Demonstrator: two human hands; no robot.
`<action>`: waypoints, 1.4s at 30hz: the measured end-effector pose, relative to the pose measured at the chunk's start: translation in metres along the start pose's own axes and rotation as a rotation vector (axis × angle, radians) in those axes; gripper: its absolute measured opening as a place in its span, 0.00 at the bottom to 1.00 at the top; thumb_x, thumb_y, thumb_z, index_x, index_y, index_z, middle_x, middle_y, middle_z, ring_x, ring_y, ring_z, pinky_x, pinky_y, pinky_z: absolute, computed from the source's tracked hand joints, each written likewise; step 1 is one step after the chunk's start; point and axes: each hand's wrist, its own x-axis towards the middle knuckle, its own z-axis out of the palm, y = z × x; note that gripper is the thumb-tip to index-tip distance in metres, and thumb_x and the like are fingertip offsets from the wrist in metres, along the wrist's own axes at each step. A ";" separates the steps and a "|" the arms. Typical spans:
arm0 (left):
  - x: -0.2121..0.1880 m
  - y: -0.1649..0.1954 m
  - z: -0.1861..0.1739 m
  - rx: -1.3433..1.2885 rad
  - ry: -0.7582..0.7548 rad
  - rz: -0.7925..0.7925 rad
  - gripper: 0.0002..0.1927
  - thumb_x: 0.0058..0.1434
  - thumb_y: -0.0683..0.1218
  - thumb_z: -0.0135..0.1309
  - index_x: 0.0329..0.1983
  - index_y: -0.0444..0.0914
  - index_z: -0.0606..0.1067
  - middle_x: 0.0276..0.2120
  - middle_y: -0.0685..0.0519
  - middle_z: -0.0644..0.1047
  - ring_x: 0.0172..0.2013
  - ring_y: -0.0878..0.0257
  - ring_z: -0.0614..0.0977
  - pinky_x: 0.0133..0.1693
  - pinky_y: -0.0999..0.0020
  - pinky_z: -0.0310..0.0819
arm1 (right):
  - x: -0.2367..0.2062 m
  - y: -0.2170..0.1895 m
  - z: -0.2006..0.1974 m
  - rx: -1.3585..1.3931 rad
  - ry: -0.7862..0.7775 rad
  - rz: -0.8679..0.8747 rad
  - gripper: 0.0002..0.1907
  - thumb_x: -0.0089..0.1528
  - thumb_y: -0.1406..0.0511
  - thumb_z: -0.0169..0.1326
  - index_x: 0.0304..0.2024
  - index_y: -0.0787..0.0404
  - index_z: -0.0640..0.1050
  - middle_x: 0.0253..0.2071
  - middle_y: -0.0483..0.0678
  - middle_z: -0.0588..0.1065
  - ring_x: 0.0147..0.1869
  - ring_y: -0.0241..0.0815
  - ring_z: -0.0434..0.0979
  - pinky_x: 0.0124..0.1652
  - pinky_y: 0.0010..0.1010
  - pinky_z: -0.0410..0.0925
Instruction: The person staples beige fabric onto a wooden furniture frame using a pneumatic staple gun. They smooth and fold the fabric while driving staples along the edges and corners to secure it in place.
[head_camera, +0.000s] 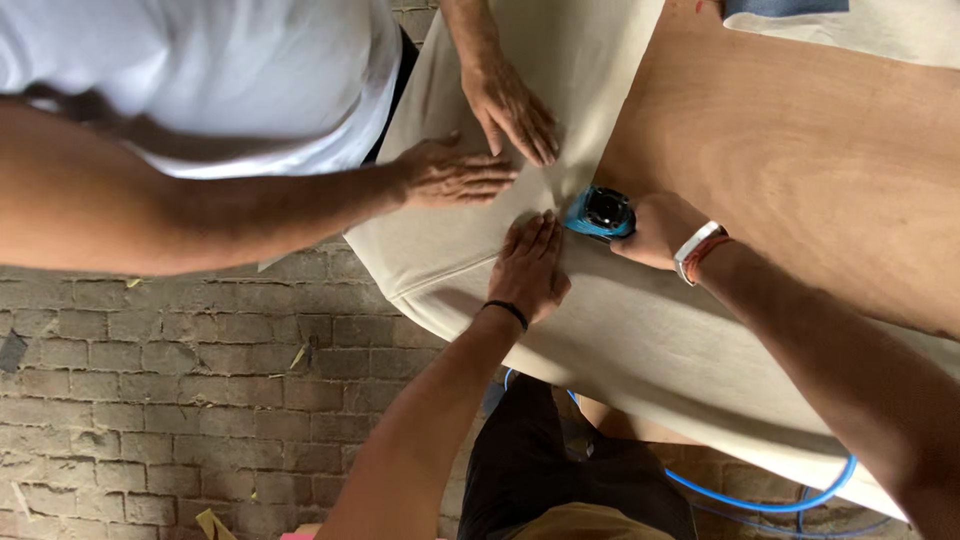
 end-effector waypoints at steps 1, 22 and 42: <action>0.000 0.000 -0.001 0.008 -0.009 0.000 0.41 0.59 0.57 0.43 0.74 0.34 0.58 0.75 0.46 0.55 0.75 0.55 0.51 0.73 0.52 0.33 | 0.002 -0.001 0.002 -0.005 -0.017 -0.003 0.19 0.52 0.57 0.62 0.42 0.60 0.82 0.36 0.60 0.80 0.42 0.62 0.80 0.45 0.48 0.73; -0.029 0.021 0.037 0.073 0.066 -0.006 0.37 0.72 0.57 0.38 0.77 0.31 0.52 0.76 0.39 0.53 0.76 0.47 0.52 0.74 0.51 0.36 | -0.113 0.207 0.057 -0.068 0.430 0.433 0.31 0.58 0.50 0.64 0.58 0.58 0.77 0.44 0.60 0.81 0.49 0.61 0.81 0.49 0.54 0.73; -0.043 0.050 0.067 -0.050 0.157 -0.188 0.39 0.67 0.57 0.43 0.74 0.28 0.56 0.73 0.36 0.58 0.74 0.45 0.57 0.73 0.50 0.41 | 0.017 0.026 0.114 0.009 0.167 0.062 0.18 0.58 0.47 0.61 0.40 0.51 0.83 0.54 0.52 0.72 0.63 0.55 0.69 0.60 0.52 0.63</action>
